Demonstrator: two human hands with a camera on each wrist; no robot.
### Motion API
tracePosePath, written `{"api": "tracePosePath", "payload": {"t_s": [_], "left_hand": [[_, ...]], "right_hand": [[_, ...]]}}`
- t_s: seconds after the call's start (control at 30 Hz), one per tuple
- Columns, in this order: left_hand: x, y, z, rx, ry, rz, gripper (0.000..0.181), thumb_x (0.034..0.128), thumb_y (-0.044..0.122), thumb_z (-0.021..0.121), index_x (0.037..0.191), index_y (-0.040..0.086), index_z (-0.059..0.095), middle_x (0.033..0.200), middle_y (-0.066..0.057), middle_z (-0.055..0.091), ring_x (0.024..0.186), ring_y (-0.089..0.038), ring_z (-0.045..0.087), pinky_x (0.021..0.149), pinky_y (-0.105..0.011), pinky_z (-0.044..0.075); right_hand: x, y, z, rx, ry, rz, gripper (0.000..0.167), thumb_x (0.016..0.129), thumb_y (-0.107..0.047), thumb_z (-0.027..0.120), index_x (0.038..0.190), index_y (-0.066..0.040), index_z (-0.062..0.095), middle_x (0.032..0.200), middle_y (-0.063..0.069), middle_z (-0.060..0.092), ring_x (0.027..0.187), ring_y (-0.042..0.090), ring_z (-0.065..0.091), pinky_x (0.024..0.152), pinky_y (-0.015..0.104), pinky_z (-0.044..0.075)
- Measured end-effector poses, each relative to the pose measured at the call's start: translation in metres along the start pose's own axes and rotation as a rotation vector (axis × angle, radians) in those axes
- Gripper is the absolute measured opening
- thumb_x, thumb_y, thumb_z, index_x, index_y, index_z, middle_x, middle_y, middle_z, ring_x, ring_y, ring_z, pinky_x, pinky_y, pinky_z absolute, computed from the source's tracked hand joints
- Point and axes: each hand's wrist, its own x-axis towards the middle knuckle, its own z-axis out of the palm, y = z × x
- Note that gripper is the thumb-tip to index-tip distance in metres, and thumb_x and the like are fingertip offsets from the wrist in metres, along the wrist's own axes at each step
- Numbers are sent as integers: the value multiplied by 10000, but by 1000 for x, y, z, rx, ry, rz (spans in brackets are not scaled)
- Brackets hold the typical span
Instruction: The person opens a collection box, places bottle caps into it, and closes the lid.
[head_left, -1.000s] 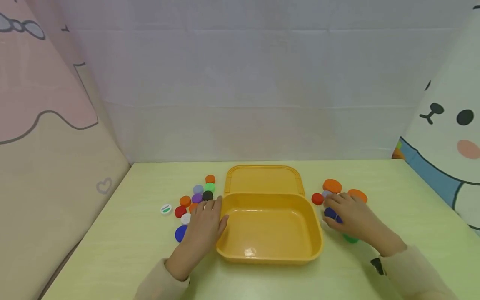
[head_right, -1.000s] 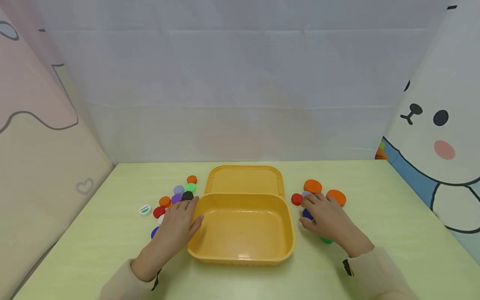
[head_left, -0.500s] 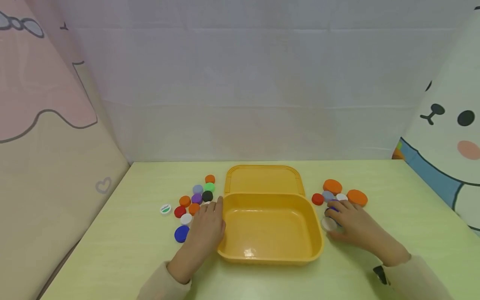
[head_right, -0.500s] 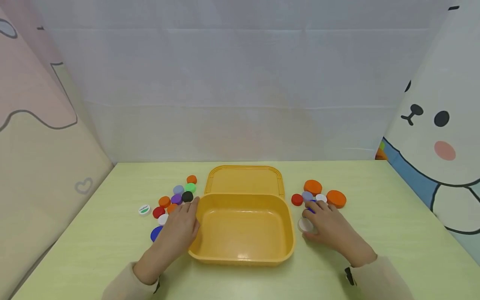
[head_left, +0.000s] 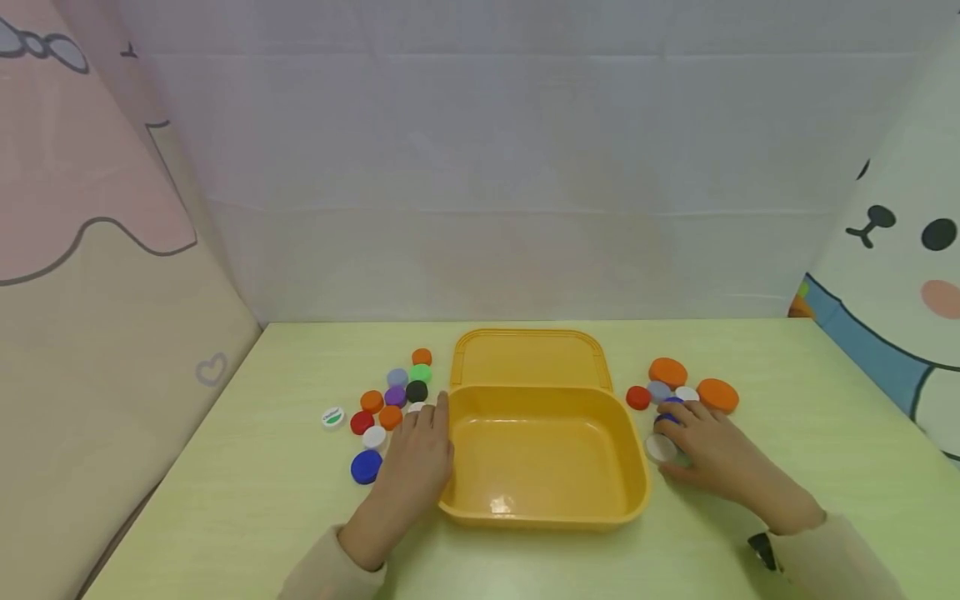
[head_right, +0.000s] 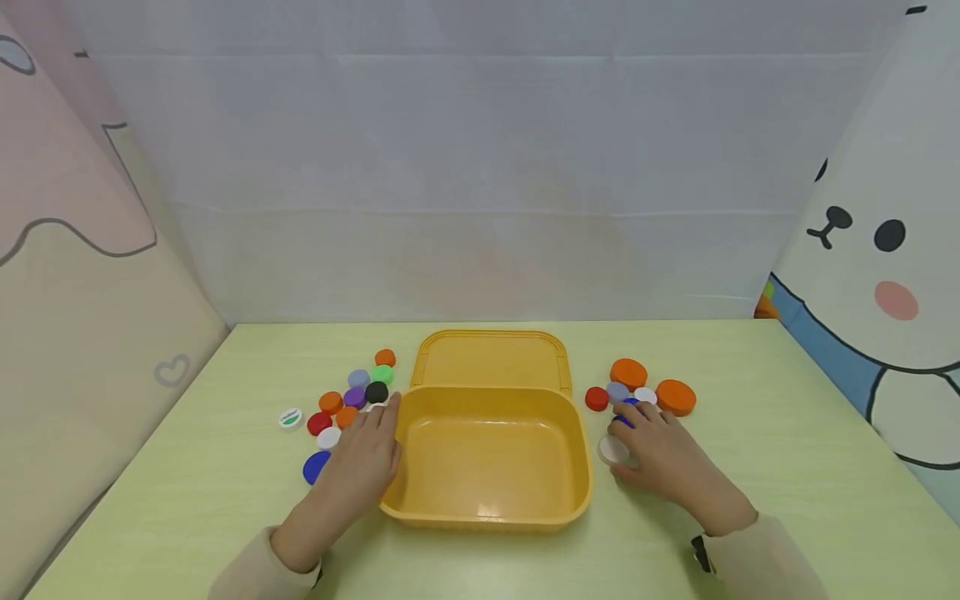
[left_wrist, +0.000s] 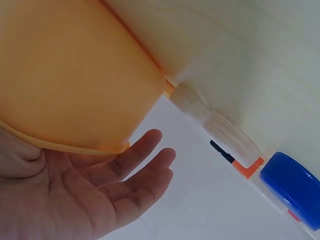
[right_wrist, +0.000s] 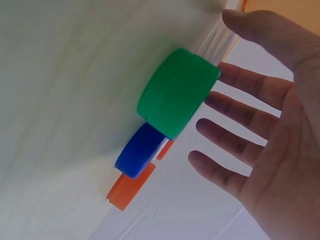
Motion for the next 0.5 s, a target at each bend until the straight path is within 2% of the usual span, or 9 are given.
{"api": "tracePosePath", "payload": {"t_s": [0.23,0.5], "left_hand": [[0,1,1,-16,-13,-21,569,918,217,503,1416,49,285,1232,-147,499,1173,-317,455,999,-454,385],[0,0,1,-15,-3,-18,565,917,211,498,1415,47,288,1222,-149,506,1158,-314,465,991,-444,392]], "right_hand": [[1,1,-2,-19,28,-28,353,672,-350,766,923,-146,626,1118,101,574,1036,337,507,815,539,443],[4,0,-13,-64,157,-79,417,671,-329,767,964,-75,614,994,71,590,915,280,547,724,442,501]]}}
